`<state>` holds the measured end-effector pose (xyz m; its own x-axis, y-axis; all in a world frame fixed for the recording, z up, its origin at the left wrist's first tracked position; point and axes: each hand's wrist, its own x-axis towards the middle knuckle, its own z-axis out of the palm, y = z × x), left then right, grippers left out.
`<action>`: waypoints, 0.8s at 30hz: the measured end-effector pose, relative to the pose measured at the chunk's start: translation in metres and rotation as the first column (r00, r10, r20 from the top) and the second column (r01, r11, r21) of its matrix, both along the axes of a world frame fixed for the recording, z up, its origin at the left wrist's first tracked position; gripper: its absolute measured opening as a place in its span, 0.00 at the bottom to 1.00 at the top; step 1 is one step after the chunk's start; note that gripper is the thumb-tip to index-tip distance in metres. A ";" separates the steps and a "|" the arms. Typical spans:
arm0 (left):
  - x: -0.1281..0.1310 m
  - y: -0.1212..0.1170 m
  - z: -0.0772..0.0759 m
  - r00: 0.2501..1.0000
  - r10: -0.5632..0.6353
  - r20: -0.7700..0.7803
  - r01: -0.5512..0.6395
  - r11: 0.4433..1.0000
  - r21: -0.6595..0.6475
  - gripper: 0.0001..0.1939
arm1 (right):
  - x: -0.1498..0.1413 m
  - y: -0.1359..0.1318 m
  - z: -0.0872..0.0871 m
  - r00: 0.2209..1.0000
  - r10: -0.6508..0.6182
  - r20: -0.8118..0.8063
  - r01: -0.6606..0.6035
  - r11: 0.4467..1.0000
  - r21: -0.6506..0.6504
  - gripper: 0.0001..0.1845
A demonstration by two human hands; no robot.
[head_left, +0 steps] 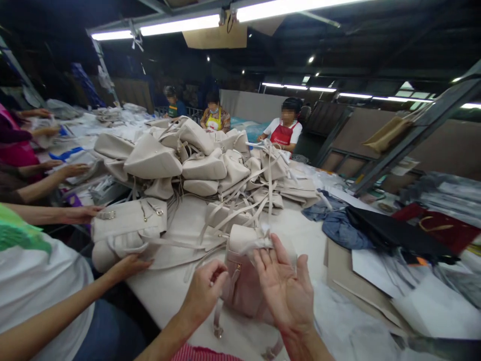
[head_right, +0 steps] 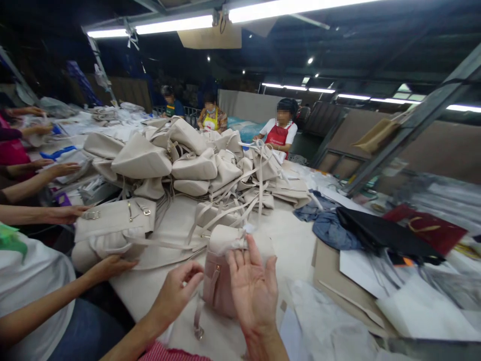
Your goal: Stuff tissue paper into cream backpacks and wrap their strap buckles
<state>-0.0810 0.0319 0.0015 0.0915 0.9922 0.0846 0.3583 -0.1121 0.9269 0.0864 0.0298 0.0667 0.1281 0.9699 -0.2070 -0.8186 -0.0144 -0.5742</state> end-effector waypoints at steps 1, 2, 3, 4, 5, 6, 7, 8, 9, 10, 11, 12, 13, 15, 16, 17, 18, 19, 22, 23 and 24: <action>0.006 -0.001 -0.008 0.999 -0.047 -0.020 0.046 0.998 -0.052 0.07 | 0.000 -0.002 -0.006 1.000 -0.027 -0.008 0.027 1.000 -0.001 0.32; 0.011 -0.001 -0.016 0.997 -0.064 -0.052 0.059 0.995 -0.079 0.06 | 0.001 -0.005 -0.010 0.999 -0.043 -0.017 0.043 0.999 0.004 0.32; 0.016 0.000 -0.023 0.993 -0.057 -0.102 0.049 0.995 -0.082 0.05 | 0.001 -0.009 -0.012 0.999 -0.047 -0.027 0.048 0.999 0.015 0.32; 0.021 0.002 -0.029 0.986 -0.036 -0.165 0.025 0.997 -0.070 0.05 | 0.000 -0.013 -0.014 0.999 -0.039 -0.037 0.040 0.999 0.028 0.32; 0.024 0.004 -0.034 0.973 -0.012 -0.231 0.000 0.999 -0.052 0.06 | 0.000 -0.016 -0.015 0.999 -0.023 -0.046 0.025 0.999 0.044 0.31; 0.028 0.008 -0.039 0.958 0.012 -0.288 -0.024 0.999 -0.039 0.08 | -0.001 -0.019 -0.016 0.999 -0.004 -0.053 0.007 0.998 0.062 0.31; 0.030 0.011 -0.042 0.944 0.032 -0.327 -0.047 0.998 -0.038 0.08 | -0.003 -0.021 -0.018 0.998 0.014 -0.057 -0.010 0.997 0.078 0.30; 0.033 0.016 -0.045 0.938 0.047 -0.342 -0.067 0.997 -0.048 0.09 | -0.004 -0.023 -0.019 0.998 0.026 -0.062 -0.020 0.996 0.091 0.29; 0.035 0.020 -0.048 0.941 0.056 -0.333 -0.082 0.995 -0.063 0.09 | -0.005 -0.023 -0.020 0.997 0.031 -0.070 -0.024 0.994 0.103 0.29; 0.037 0.024 -0.050 0.951 0.057 -0.303 -0.086 0.993 -0.082 0.09 | -0.005 -0.023 -0.021 0.996 0.033 -0.082 -0.024 0.993 0.112 0.28; 0.038 0.028 -0.051 0.963 0.051 -0.265 -0.079 0.992 -0.098 0.09 | -0.005 -0.023 -0.022 0.995 0.032 -0.096 -0.021 0.993 0.119 0.28; 0.040 0.031 -0.052 0.974 0.036 -0.223 -0.062 0.992 -0.111 0.10 | -0.005 -0.023 -0.023 0.994 0.033 -0.108 -0.019 0.992 0.128 0.28; 0.041 0.032 -0.053 0.983 0.010 -0.183 -0.033 0.992 -0.125 0.11 | -0.005 -0.023 -0.023 0.993 0.033 -0.118 -0.017 0.990 0.137 0.27; 0.042 0.034 -0.052 0.995 -0.052 -0.088 0.035 0.981 -0.191 0.13 | -0.002 -0.026 -0.024 0.993 0.036 -0.116 -0.019 0.988 0.150 0.27; 0.042 0.033 -0.050 0.997 -0.073 -0.014 0.067 0.965 -0.252 0.14 | 0.001 -0.028 -0.024 0.995 0.037 -0.098 -0.022 0.988 0.151 0.26; 0.042 0.033 -0.047 0.994 -0.076 0.079 0.098 0.940 -0.326 0.14 | 0.006 -0.031 -0.026 0.997 0.044 -0.063 -0.034 0.989 0.146 0.25; 0.041 0.032 -0.044 0.982 -0.063 0.179 0.132 0.905 -0.405 0.14 | 0.013 -0.035 -0.030 0.998 0.061 -0.008 -0.060 0.990 0.129 0.24; 0.040 0.032 -0.041 0.961 -0.040 0.272 0.172 0.860 -0.481 0.14 | 0.023 -0.040 -0.035 0.994 0.083 0.071 -0.089 0.992 0.091 0.23; 0.037 0.031 -0.031 0.900 0.024 0.436 0.286 0.722 -0.630 0.14 | 0.072 -0.061 -0.069 0.866 0.132 0.482 -0.054 0.984 -0.172 0.23; 0.036 0.032 -0.029 0.889 0.034 0.457 0.310 0.689 -0.655 0.15 | 0.093 -0.070 -0.084 0.720 0.130 0.682 0.083 0.959 -0.271 0.25; 0.035 0.032 -0.028 0.882 0.047 0.469 0.321 0.670 -0.670 0.15 | 0.115 -0.078 -0.101 0.490 0.166 0.856 0.271 0.904 -0.330 0.26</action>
<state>-0.0455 0.0636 -0.0264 0.3697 0.7314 -0.5730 -0.0398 0.6286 0.7767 0.2017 -0.0482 -0.0340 0.4973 0.8167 -0.2927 0.0712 -0.3747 -0.9244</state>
